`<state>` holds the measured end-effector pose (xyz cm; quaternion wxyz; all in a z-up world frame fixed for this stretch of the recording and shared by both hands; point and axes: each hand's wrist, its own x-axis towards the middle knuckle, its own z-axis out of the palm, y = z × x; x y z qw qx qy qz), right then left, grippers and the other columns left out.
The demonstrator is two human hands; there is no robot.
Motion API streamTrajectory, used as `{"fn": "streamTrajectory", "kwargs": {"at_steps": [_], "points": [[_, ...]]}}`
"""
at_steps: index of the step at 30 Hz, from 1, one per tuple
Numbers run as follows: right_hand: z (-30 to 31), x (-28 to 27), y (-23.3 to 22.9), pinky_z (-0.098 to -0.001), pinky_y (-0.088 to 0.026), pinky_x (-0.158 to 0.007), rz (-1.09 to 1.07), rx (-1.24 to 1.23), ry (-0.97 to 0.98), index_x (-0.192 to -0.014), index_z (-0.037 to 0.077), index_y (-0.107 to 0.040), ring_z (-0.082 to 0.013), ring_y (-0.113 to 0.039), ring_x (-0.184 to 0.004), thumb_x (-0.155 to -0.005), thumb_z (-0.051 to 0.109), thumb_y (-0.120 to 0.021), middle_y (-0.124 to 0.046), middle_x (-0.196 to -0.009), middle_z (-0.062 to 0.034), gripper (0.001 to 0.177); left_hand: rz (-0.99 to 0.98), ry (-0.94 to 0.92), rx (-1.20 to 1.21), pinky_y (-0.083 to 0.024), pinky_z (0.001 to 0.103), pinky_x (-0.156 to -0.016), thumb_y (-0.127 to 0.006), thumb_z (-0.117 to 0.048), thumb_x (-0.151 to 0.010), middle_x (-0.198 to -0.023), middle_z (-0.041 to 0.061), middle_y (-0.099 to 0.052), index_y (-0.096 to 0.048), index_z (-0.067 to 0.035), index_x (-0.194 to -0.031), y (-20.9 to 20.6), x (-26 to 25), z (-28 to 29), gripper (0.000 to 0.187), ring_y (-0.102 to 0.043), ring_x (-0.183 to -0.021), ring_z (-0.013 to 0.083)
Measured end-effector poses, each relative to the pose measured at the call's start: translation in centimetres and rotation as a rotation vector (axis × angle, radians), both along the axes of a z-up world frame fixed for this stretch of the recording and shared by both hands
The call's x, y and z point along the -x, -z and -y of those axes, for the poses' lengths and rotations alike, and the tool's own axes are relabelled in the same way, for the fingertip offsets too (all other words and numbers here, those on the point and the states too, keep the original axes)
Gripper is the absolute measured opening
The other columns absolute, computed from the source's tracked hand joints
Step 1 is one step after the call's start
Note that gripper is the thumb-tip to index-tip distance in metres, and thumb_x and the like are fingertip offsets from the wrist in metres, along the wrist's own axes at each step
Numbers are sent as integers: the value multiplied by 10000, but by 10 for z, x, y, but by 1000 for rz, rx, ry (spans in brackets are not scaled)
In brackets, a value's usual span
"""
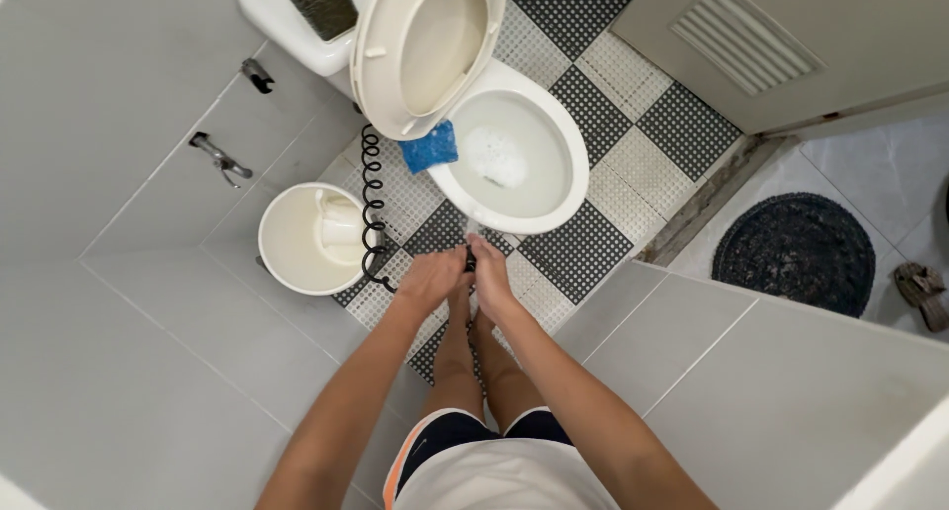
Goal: The person cleans the inside of a toilet bowl using a brush and a sponge, then rinses the bowl with a bidet sprayer.
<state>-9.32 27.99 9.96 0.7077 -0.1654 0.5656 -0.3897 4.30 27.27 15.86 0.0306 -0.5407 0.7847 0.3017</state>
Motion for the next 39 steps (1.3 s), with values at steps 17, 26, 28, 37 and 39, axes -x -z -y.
{"fn": "streamTrajectory", "kwargs": {"at_steps": [17,26,28,37,39], "points": [[22,-51,-23,-313,-335,-1161,-140,97,-209,-1436,-67,-510,-255,-482,-1407,-1041,211,-465,-533,-1516,-167,485,-55,-218,122,-580,453,-615,-737,-317,-905,-820,189,-721,-551,-5,-980,-4,-47,-10,371,-729,-769,352],[32,-79,-28,-325,-345,-1154,-197,130,-246,-1432,-69,-519,-264,-491,-1392,-1051,229,-451,-544,-1505,-188,488,-84,-234,153,-585,451,-627,-737,-290,-895,-889,200,-724,-567,3,-1007,5,-75,-2,356,-732,-788,359],[37,-87,-23,-339,-366,-1141,-183,114,-234,-1418,-76,-541,-287,-519,-1366,-1051,237,-460,-580,-1482,-211,489,-92,-209,102,-571,483,-651,-752,-325,-882,-863,193,-726,-569,-8,-991,8,-86,4,382,-722,-807,374],[62,-143,-37,-332,-350,-1161,-308,208,-358,-1447,-39,-502,-273,-496,-1406,-1045,229,-443,-531,-1506,-189,487,-188,-377,153,-561,476,-710,-727,-233,-853,-960,197,-717,-556,-10,-1029,7,-133,15,331,-706,-877,380],[72,-158,-43,-338,-339,-1169,-434,305,-423,-1447,-49,-491,-290,-489,-1410,-1049,235,-438,-524,-1508,-200,493,-179,-393,145,-558,481,-714,-723,-245,-872,-974,198,-715,-553,-9,-1028,5,-147,24,329,-702,-889,384]]}}
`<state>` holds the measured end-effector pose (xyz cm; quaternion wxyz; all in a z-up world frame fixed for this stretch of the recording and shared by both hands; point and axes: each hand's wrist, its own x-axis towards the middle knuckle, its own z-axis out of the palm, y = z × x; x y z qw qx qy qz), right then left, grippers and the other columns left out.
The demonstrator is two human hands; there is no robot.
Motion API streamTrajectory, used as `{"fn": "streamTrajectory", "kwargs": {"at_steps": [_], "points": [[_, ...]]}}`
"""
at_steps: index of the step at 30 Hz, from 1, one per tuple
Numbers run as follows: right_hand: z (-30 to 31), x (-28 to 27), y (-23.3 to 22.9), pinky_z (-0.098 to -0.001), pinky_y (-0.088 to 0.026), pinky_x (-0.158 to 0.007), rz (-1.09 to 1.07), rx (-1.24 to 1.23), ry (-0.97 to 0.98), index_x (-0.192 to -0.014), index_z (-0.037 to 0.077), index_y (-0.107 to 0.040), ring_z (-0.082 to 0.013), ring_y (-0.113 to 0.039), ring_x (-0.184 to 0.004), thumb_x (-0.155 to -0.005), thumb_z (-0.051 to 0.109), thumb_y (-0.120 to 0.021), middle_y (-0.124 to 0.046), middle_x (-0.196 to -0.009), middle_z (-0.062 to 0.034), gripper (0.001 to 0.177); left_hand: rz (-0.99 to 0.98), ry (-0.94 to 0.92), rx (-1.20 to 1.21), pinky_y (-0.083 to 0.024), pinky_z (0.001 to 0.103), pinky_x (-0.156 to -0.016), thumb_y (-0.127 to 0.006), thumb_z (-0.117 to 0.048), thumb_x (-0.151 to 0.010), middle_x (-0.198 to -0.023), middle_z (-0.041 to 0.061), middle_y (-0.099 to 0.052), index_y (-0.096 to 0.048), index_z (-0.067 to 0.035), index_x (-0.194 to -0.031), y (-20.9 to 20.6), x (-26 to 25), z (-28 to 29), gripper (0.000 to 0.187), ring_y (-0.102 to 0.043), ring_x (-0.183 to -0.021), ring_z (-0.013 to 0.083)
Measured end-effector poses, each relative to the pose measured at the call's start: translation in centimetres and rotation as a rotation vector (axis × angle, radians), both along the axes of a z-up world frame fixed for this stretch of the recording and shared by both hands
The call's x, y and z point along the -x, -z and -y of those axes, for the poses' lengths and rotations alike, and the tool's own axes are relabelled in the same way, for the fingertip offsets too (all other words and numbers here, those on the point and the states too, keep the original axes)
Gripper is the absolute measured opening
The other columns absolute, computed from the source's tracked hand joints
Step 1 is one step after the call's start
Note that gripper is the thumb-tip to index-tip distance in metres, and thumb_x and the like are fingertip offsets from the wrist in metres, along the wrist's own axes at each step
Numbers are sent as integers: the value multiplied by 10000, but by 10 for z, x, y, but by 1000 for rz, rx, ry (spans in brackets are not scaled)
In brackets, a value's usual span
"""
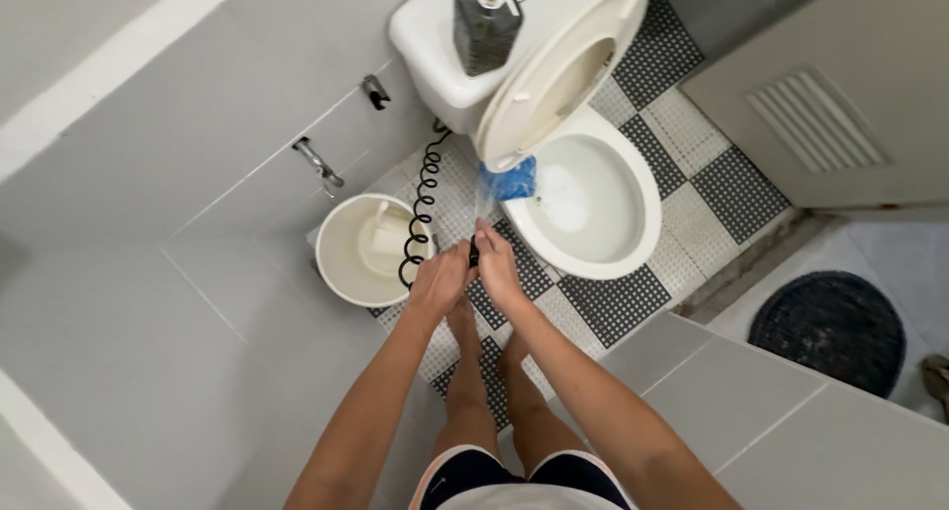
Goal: The person cleans the inside of a toilet bowl using a brush and a sponge, then rinses the bowl with a bidet sprayer.
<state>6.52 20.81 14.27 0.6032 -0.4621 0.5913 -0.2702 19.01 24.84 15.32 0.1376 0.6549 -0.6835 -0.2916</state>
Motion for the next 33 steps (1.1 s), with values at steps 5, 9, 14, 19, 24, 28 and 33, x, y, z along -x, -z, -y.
{"fn": "streamTrajectory", "kwargs": {"at_steps": [5,9,14,19,24,28,33], "points": [[8,-22,4,-339,-348,-1162,-54,-4,30,-1435,-45,-511,-298,-512,-1390,-1043,240,-431,-549,-1486,-205,492,10,-9,-52,-547,498,-720,-711,-238,-891,-985,202,-710,-548,-4,-1036,6,-20,7,320,-693,-897,398],[-5,-19,17,-332,-360,-1152,-116,-61,44,-1441,-28,-499,-288,-528,-1371,-1052,257,-424,-549,-1478,-194,488,-37,26,-76,-565,495,-719,-718,-238,-898,-968,227,-710,-551,5,-1030,20,-18,-2,323,-706,-886,403],[-19,-14,32,-333,-380,-1137,-76,-71,78,-1433,-44,-505,-288,-549,-1355,-1050,249,-422,-570,-1466,-197,489,-50,82,-83,-577,499,-715,-723,-217,-887,-961,244,-711,-556,29,-1045,26,-17,-9,337,-711,-864,411],[-6,-20,24,-320,-368,-1138,-73,-76,51,-1429,-49,-506,-280,-531,-1371,-1054,243,-417,-565,-1474,-191,484,-39,72,-66,-581,478,-736,-713,-257,-909,-962,253,-709,-561,44,-1044,29,-21,0,363,-714,-888,395],[2,-22,16,-326,-381,-1134,-139,-62,6,-1432,-46,-519,-284,-555,-1354,-1043,228,-417,-580,-1460,-193,487,-37,84,-74,-578,478,-746,-710,-264,-913,-974,245,-709,-566,41,-1048,33,-23,3,363,-713,-892,394],[12,-22,5,-349,-371,-1146,-182,-31,-43,-1443,-41,-499,-310,-540,-1356,-1045,207,-424,-562,-1459,-217,475,-65,73,-94,-582,474,-749,-689,-217,-909,-991,224,-718,-564,24,-1095,33,-21,7,329,-717,-910,379],[56,-33,-40,-455,-449,-1063,-505,588,-75,-1397,-20,-566,-412,-605,-1236,-1036,168,-554,-624,-1368,-279,407,-76,9,-92,-569,482,-796,-685,-375,-917,-1063,265,-676,-532,37,-1139,9,-22,19,492,-681,-970,409]]}}
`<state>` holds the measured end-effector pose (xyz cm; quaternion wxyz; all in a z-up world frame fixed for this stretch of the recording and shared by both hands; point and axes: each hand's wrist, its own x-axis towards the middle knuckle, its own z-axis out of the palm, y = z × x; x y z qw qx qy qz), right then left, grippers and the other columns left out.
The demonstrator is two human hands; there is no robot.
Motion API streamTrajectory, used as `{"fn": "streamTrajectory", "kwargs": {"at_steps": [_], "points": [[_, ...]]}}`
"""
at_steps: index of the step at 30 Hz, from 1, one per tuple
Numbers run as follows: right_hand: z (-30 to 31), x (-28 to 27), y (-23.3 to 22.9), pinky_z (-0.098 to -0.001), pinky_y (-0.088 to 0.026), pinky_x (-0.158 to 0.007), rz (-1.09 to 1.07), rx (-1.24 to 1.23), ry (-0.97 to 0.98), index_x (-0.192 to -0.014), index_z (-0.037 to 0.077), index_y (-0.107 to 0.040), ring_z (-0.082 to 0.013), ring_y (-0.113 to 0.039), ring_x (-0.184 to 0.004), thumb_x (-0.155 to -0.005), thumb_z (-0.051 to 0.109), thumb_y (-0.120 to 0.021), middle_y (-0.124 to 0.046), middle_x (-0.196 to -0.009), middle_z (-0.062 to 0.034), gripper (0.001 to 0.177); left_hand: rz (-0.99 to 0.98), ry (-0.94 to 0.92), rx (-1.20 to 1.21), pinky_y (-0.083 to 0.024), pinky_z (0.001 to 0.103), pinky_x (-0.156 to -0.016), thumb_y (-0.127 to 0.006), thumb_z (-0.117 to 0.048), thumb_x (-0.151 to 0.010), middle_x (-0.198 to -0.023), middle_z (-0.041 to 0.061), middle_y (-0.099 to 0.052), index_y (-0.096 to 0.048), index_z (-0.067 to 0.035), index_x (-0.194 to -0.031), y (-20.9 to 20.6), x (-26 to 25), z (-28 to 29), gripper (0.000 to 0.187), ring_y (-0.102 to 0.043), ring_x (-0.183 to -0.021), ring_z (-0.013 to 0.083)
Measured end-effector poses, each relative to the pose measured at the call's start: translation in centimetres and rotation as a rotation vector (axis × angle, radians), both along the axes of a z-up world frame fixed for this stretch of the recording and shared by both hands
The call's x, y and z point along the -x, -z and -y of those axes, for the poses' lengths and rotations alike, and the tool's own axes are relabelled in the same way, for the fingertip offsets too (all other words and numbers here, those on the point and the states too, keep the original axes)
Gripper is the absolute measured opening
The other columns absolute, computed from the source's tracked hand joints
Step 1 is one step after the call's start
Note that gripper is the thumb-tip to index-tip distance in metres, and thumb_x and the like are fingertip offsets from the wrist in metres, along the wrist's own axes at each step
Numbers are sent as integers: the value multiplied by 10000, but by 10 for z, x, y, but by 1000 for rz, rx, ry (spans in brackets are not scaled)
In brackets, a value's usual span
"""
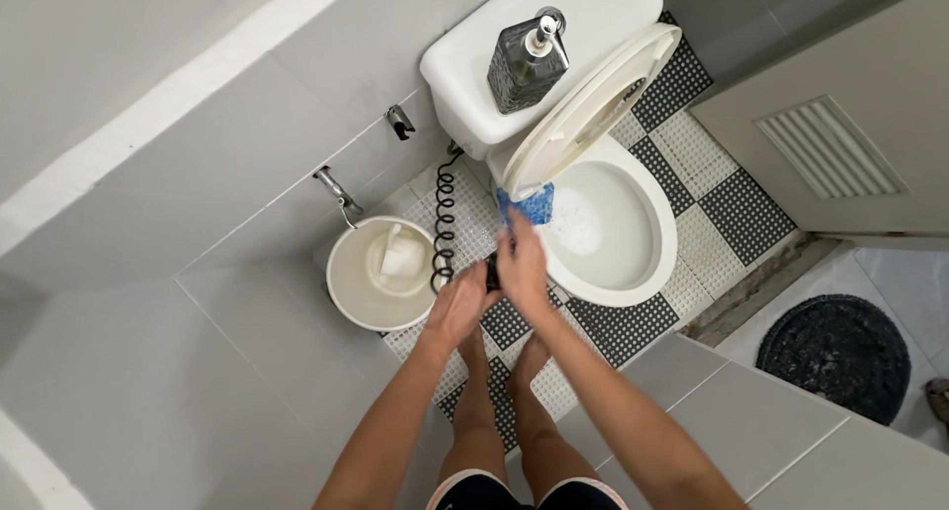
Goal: The person cleans the inside of a toilet bowl using a brush and a sponge, then rinses the bowl with a bidet sprayer.
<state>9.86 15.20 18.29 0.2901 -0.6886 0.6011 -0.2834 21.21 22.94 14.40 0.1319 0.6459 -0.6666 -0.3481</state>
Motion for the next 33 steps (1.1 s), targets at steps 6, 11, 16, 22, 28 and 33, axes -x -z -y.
{"fn": "streamTrajectory", "kwargs": {"at_steps": [6,11,16,22,28,33], "points": [[90,8,-89,-360,-596,-751,159,260,130,-1394,28,-545,-238,-659,-914,-1002,24,-621,-657,-1138,-154,399,-60,-105,-6,-549,498,-822,-630,-541,-911,-1115,268,-639,-496,48,-1144,-16,-13,11,648,-642,-1017,445],[159,19,-112,-381,-579,-930,52,338,-34,-1586,65,-366,-271,-572,-1176,-890,17,-751,-500,-1425,-176,797,-65,-198,198,-544,493,-819,-642,-538,-929,-1112,318,-600,-460,98,-1205,-2,-17,-1,716,-628,-991,476],[186,7,-98,-454,-465,-1078,14,317,-207,-1612,53,-297,-388,-468,-1308,-797,189,-982,-406,-1454,-231,1073,-82,-369,-18,-527,503,-847,-671,-514,-918,-1085,287,-636,-494,52,-1191,-2,-22,-7,653,-619,-1007,468],[186,-14,-88,-447,-469,-1119,43,265,-157,-1556,33,-351,-351,-526,-1292,-730,244,-999,-485,-1409,-167,1071,-519,-913,316,-524,396,-813,-548,-382,-1072,-986,143,-691,-554,-7,-1153,9,-70,68,384,-660,-879,258],[178,-29,-90,-440,-516,-1044,19,383,-110,-1361,9,-468,-370,-509,-1166,-722,133,-915,-467,-1459,-191,790,-458,-1005,514,-499,370,-843,-565,-315,-1065,-1020,121,-661,-523,-16,-1190,27,-137,168,328,-619,-919,228],[179,-23,-86,-427,-545,-1052,57,352,-85,-1487,17,-431,-331,-546,-1167,-792,93,-863,-512,-1384,-167,822,-511,-998,491,-501,390,-867,-577,-313,-1065,-1037,140,-641,-497,-6,-1174,47,-128,180,336,-622,-957,244]]}}
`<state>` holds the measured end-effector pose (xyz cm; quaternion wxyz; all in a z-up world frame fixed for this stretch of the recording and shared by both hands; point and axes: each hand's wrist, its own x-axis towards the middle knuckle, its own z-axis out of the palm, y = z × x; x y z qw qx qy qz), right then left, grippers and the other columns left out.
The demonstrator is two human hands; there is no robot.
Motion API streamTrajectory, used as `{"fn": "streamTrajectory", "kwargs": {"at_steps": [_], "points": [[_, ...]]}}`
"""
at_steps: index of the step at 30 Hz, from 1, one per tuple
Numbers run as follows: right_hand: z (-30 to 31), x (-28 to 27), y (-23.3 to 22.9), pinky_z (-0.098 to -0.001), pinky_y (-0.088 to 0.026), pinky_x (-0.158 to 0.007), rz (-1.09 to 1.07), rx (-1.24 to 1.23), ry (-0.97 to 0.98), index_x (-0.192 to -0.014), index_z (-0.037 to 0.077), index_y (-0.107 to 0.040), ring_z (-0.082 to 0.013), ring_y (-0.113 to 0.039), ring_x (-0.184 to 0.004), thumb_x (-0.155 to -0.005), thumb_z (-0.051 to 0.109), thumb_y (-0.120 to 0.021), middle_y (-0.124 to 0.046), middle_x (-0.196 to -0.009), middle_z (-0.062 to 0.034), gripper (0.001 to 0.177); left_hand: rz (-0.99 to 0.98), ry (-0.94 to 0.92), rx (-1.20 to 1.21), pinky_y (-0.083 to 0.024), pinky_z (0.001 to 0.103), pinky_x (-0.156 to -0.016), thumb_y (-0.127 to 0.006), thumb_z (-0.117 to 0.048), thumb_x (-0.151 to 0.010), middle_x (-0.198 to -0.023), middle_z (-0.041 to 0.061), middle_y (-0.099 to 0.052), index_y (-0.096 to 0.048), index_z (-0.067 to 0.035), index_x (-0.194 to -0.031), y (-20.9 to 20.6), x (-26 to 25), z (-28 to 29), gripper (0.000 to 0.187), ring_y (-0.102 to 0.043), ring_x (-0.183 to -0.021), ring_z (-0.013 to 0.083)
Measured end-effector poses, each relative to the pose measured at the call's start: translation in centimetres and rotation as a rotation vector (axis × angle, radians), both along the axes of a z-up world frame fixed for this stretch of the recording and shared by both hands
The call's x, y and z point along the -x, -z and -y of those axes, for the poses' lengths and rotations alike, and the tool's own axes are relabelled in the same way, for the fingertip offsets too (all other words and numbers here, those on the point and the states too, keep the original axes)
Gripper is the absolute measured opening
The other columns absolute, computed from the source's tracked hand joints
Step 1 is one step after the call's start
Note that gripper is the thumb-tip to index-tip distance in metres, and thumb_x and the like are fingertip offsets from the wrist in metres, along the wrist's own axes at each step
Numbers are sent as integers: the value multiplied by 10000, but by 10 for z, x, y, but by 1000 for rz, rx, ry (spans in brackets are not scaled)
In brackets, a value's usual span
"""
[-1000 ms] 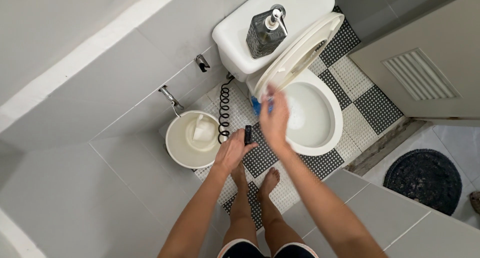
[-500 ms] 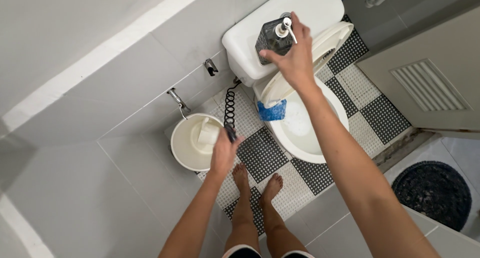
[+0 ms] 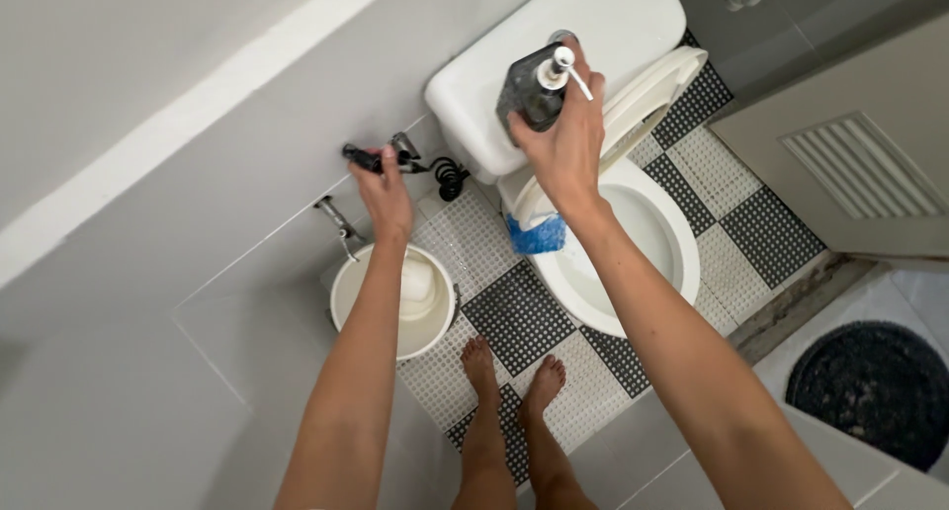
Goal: The person cleans the inside of a toilet bowl using a brush and a sponge, then rinses the bowl with a bidet sprayer.
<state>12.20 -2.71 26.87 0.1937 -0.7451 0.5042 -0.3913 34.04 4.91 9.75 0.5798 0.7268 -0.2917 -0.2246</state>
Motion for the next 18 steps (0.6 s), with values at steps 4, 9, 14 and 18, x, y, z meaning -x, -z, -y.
{"fn": "streamTrajectory", "kwargs": {"at_steps": [4,9,14,18], "points": [[-8,10,0,-416,-539,-1052,29,37,-49,-1580,69,-367,-307,-598,-1186,-812,115,-880,-515,-1282,-163,924,-4,-39,3,-496,396,-883,-559,-303,-1052,-1018,136,-660,-488,-7,-1174,2,7,1,327,-639,-935,248],[-8,16,-3,-404,-546,-1053,40,87,-108,-1609,105,-342,-310,-606,-1209,-839,106,-886,-527,-1316,-150,942,134,28,93,-488,401,-909,-560,-272,-1087,-1065,151,-642,-483,-2,-1180,0,18,1,296,-628,-972,257],[1,19,0,-391,-570,-1050,40,-52,-128,-1584,93,-391,-297,-632,-1188,-807,95,-850,-524,-1302,-151,903,88,-30,99,-504,388,-884,-541,-263,-1089,-1057,132,-648,-478,-8,-1182,-11,26,-4,278,-629,-949,240],[11,19,6,-399,-573,-1070,9,-17,-145,-1565,83,-405,-316,-610,-1231,-815,110,-865,-517,-1313,-149,880,155,-3,116,-503,398,-896,-540,-258,-1110,-1062,135,-642,-475,-5,-1181,-15,24,-3,271,-627,-962,247]]}}
